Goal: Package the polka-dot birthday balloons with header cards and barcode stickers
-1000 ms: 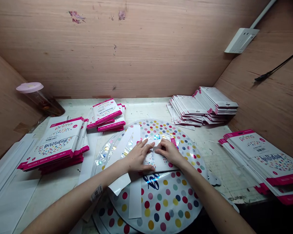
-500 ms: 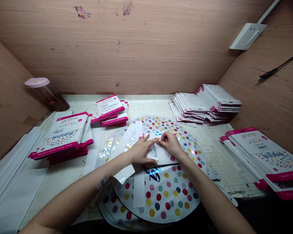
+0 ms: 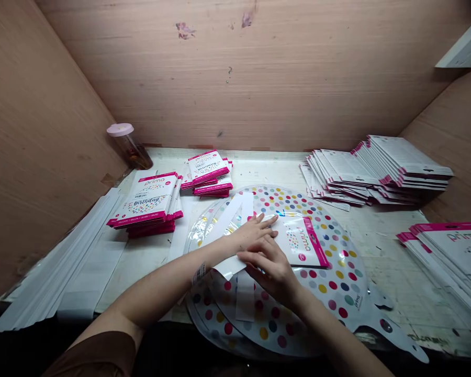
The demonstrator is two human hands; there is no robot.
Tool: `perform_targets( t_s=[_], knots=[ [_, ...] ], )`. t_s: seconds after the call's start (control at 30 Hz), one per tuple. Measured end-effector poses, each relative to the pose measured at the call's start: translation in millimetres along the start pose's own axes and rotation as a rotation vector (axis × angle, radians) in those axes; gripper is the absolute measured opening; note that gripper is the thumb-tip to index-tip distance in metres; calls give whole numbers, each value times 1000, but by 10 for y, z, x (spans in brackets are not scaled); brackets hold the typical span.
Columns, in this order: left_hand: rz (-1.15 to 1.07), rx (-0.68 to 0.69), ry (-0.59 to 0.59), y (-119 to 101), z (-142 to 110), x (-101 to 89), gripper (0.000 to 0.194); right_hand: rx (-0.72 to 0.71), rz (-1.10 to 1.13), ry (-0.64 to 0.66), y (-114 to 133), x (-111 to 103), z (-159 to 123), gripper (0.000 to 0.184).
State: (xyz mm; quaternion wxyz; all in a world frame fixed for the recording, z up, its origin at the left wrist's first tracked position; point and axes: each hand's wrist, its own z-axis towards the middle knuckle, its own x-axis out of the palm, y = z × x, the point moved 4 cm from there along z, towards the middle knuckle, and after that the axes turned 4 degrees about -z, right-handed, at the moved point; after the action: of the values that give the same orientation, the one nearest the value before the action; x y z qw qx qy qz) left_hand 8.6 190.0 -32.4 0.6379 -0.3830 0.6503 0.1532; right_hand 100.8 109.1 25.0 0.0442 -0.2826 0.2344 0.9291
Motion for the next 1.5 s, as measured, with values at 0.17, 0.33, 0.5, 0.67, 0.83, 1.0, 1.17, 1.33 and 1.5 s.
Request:
perform_targets(
  t_s=[0.17,0.33,0.5,0.67,0.83,1.0,1.17,1.33,1.5],
  knots=[
    [-51,-20,-46,29,-34,41,59,-41,-51,-39,81,34,-119,19],
    [-92,-41,-42,35,-38,59,67,154,10,-65,160,63,-167,19],
    [-110,-48,-72,22,-50,39,70,101,-32,-33,328,101,-126,19],
    [-120,2,-102,18,-66,30,78,278,83,63,363,109,-176,20],
    [-130,-25,-78,7,-74,5,81,555,152,123,259,200,-210,17],
    [-108,-58,-33,-11,-68,-10,76,318,-155,78,277,206,-122,20],
    [-25,-32,5,-46,-60,-39,65,84,-500,130,356,151,13,23],
    [-21,-49,27,-27,-49,-38,52,9,-545,85,347,148,58,26],
    [-44,-80,27,24,-11,15,50,239,-230,49,191,212,12,20]
  ],
)
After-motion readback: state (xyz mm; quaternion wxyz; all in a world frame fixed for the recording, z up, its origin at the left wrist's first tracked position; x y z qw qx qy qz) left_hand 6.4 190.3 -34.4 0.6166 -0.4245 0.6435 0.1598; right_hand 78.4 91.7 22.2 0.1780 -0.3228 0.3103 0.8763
